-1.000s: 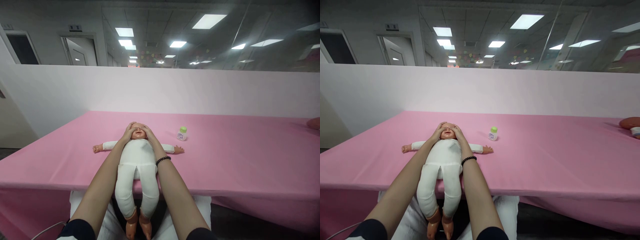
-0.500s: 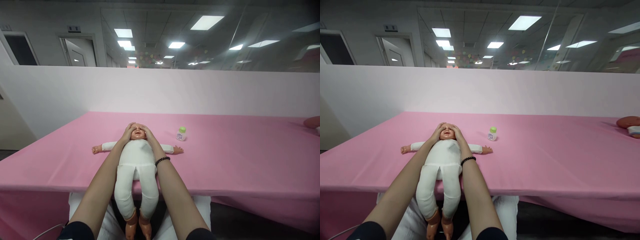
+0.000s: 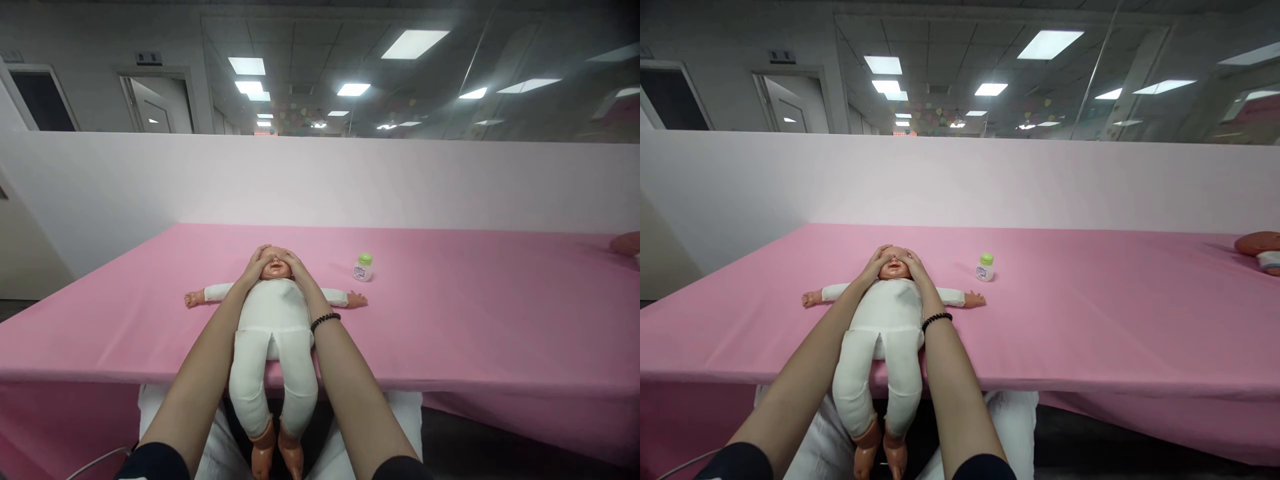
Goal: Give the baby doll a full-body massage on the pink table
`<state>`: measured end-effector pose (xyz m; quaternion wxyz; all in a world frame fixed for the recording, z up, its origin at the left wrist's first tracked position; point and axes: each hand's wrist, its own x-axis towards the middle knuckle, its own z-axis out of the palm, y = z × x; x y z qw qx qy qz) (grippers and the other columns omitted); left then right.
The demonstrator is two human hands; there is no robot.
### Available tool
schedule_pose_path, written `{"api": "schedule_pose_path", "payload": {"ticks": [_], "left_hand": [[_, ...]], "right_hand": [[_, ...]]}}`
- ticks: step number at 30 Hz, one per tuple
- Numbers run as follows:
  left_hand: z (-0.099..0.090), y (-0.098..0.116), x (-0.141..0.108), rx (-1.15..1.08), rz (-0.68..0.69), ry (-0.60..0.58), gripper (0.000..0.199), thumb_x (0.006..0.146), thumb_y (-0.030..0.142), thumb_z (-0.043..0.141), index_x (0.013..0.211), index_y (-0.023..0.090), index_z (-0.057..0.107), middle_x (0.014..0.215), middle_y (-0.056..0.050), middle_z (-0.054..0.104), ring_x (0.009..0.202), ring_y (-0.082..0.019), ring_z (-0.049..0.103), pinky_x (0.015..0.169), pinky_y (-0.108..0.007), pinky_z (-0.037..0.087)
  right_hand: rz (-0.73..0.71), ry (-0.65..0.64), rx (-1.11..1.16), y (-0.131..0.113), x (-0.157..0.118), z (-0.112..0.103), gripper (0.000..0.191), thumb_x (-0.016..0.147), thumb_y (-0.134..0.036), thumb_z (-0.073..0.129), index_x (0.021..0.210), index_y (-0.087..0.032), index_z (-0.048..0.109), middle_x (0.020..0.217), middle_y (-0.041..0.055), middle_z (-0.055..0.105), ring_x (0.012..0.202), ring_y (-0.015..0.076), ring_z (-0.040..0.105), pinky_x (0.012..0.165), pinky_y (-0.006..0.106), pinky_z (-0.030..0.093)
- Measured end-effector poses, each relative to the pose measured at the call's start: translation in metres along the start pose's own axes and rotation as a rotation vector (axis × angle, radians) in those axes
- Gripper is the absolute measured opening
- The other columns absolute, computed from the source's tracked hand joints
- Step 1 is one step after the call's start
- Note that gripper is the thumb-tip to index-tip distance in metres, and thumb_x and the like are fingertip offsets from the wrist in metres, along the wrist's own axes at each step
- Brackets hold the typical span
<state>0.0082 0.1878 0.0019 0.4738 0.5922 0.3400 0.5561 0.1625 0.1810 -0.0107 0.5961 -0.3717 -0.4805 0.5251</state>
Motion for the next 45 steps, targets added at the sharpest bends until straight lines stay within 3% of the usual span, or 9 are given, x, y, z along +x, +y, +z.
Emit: {"api": "schedule_pose_path", "payload": {"ticks": [6,15,20,25,30,39,45], "left_hand": [[0.001,0.002,-0.002,-0.029,0.013,0.011,0.061,0.070,0.041,0.073,0.126,0.019,0.057,0.120,-0.010,0.064,0.113,-0.027,0.061,0.101,-0.040,0.047],[0.005,0.000,-0.001,-0.049,0.021,0.044,0.055,0.073,0.041,0.067,0.122,0.018,0.058,0.120,-0.010,0.064,0.112,-0.027,0.061,0.097,-0.038,0.050],[0.008,0.001,0.000,-0.090,-0.008,0.078,0.053,0.070,0.039,0.066,0.118,0.019,0.058,0.116,-0.009,0.066,0.110,-0.028,0.063,0.096,-0.039,0.050],[0.004,0.001,-0.003,-0.037,0.035,0.045,0.054,0.073,0.042,0.068,0.121,0.019,0.058,0.124,-0.010,0.063,0.116,-0.027,0.060,0.101,-0.038,0.047],[0.002,0.003,-0.006,-0.104,-0.024,0.004,0.059,0.074,0.042,0.072,0.126,0.021,0.055,0.121,-0.009,0.063,0.108,-0.026,0.064,0.097,-0.038,0.050],[0.003,0.003,-0.004,-0.058,-0.012,0.028,0.053,0.074,0.040,0.067,0.123,0.021,0.057,0.120,-0.009,0.064,0.110,-0.026,0.063,0.097,-0.038,0.051],[0.005,0.001,0.001,-0.052,-0.011,0.050,0.050,0.072,0.039,0.064,0.119,0.020,0.058,0.122,-0.010,0.064,0.116,-0.027,0.061,0.099,-0.037,0.050]], "right_hand": [[-0.032,-0.008,-0.017,0.003,0.003,-0.001,0.048,0.072,-0.040,0.070,0.119,-0.029,0.065,0.120,-0.0001,0.067,0.115,0.0217,0.059,0.099,0.033,0.048],[-0.037,-0.030,0.110,-0.005,0.000,0.006,0.035,0.068,-0.038,0.072,0.100,-0.025,0.068,0.108,0.0007,0.071,0.108,0.0223,0.061,0.096,0.034,0.050],[-0.005,-0.022,0.134,-0.008,-0.005,0.007,0.036,0.068,-0.037,0.071,0.103,-0.026,0.068,0.108,-0.0006,0.071,0.106,0.0222,0.063,0.094,0.034,0.050],[-0.030,-0.040,0.059,-0.004,-0.002,0.004,0.043,0.071,-0.042,0.072,0.111,-0.026,0.067,0.112,0.0011,0.070,0.111,0.0229,0.061,0.096,0.035,0.050],[-0.030,-0.034,0.007,0.001,0.000,0.000,0.049,0.073,-0.044,0.072,0.118,-0.027,0.065,0.117,0.0014,0.068,0.113,0.0213,0.061,0.098,0.034,0.050],[-0.009,0.000,-0.012,0.000,-0.002,0.000,0.049,0.073,-0.044,0.073,0.118,-0.028,0.063,0.114,0.0017,0.069,0.112,0.0222,0.062,0.096,0.034,0.051],[-0.045,0.014,0.027,-0.001,-0.001,0.004,0.040,0.073,-0.045,0.070,0.108,-0.027,0.066,0.115,0.0008,0.069,0.115,0.0213,0.059,0.100,0.033,0.048]]}}
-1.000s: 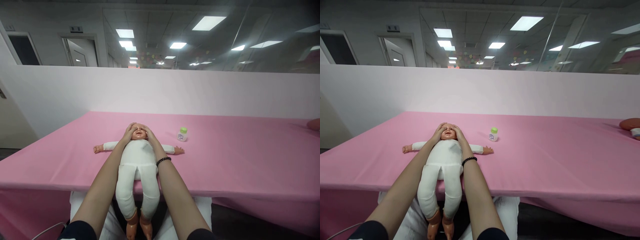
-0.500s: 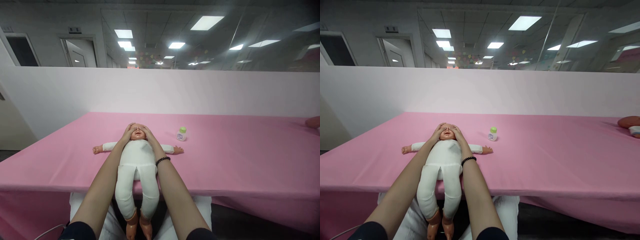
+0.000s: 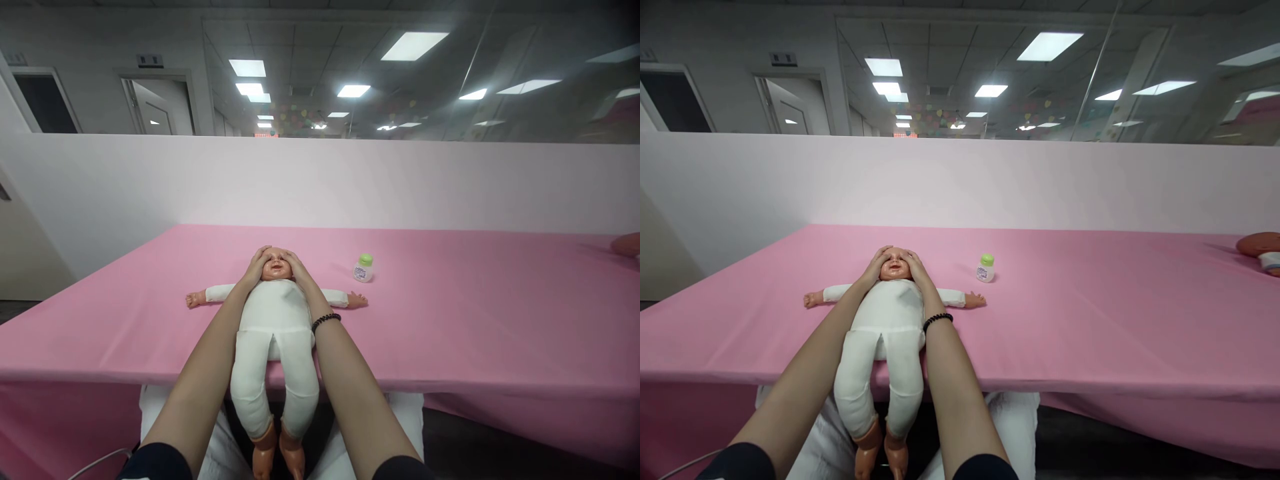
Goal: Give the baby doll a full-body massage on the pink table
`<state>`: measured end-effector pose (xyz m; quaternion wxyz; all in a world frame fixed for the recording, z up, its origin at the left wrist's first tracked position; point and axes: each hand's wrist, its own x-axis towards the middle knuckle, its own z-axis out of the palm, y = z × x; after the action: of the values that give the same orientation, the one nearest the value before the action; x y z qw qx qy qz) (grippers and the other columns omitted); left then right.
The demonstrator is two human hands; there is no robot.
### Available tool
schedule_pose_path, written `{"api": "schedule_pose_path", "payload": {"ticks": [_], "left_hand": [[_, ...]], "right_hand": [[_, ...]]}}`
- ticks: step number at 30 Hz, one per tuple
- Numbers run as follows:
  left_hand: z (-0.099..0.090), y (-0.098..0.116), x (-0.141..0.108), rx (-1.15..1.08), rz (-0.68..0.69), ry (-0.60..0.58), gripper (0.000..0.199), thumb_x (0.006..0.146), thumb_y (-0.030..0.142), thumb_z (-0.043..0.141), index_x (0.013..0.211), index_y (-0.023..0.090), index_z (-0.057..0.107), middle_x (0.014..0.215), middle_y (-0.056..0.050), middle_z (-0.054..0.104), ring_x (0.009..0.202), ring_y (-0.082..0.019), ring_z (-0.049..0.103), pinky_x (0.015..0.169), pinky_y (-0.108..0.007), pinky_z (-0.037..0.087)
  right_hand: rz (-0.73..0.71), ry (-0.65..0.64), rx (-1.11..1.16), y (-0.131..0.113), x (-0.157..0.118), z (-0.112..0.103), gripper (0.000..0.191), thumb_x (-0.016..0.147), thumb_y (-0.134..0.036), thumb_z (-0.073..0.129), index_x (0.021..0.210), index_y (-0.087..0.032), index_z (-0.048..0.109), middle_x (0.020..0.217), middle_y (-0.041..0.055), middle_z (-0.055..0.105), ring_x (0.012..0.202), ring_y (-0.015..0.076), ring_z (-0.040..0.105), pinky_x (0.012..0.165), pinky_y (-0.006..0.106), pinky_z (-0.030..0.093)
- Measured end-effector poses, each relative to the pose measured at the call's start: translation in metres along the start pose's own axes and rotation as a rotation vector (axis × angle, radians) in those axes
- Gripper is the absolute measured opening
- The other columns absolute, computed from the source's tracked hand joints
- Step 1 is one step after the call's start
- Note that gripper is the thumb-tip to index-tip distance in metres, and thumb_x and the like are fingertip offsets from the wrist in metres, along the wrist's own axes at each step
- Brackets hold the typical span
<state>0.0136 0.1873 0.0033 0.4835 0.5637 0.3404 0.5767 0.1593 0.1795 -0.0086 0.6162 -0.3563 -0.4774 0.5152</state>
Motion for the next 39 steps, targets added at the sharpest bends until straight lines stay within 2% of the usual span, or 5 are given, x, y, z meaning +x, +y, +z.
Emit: {"api": "schedule_pose_path", "payload": {"ticks": [6,12,21,30,39], "left_hand": [[0.0054,0.0036,0.0003,-0.067,-0.037,0.049,0.044,0.073,0.034,0.059,0.114,0.019,0.057,0.114,-0.009,0.067,0.112,-0.028,0.062,0.096,-0.038,0.051],[-0.0011,0.0038,-0.0051,-0.034,0.004,-0.030,0.056,0.071,0.040,0.069,0.121,0.019,0.057,0.125,-0.010,0.062,0.116,-0.027,0.060,0.101,-0.038,0.048],[-0.0024,0.0034,-0.0050,-0.007,-0.008,-0.032,0.058,0.072,0.041,0.070,0.124,0.019,0.056,0.126,-0.010,0.061,0.115,-0.027,0.060,0.102,-0.039,0.048],[0.0009,0.0024,0.0003,-0.028,-0.005,0.016,0.045,0.073,0.038,0.062,0.114,0.020,0.057,0.118,-0.009,0.064,0.115,-0.027,0.059,0.098,-0.036,0.049],[0.0000,0.0055,-0.0029,-0.029,0.006,0.000,0.048,0.074,0.043,0.063,0.115,0.019,0.057,0.118,-0.009,0.064,0.117,-0.027,0.059,0.101,-0.038,0.047]], "right_hand": [[0.044,0.027,0.051,-0.0043,-0.0025,0.0041,0.034,0.071,-0.044,0.068,0.100,-0.027,0.068,0.109,-0.0001,0.070,0.111,0.0228,0.060,0.098,0.035,0.049],[0.012,-0.037,0.005,-0.0058,-0.0047,0.0015,0.043,0.072,-0.045,0.071,0.111,-0.026,0.066,0.115,0.0010,0.069,0.112,0.0210,0.060,0.097,0.033,0.049],[0.033,-0.035,-0.018,-0.0029,-0.0035,-0.0025,0.049,0.073,-0.046,0.073,0.117,-0.027,0.064,0.118,0.0015,0.068,0.114,0.0208,0.060,0.099,0.033,0.048],[0.010,0.021,0.014,-0.0035,0.0005,0.0034,0.034,0.072,-0.044,0.069,0.101,-0.026,0.069,0.113,0.0007,0.069,0.115,0.0222,0.059,0.103,0.036,0.046],[0.019,0.004,-0.004,-0.0063,-0.0045,0.0032,0.038,0.073,-0.047,0.068,0.106,-0.027,0.068,0.113,0.0002,0.069,0.113,0.0215,0.060,0.099,0.034,0.048]]}}
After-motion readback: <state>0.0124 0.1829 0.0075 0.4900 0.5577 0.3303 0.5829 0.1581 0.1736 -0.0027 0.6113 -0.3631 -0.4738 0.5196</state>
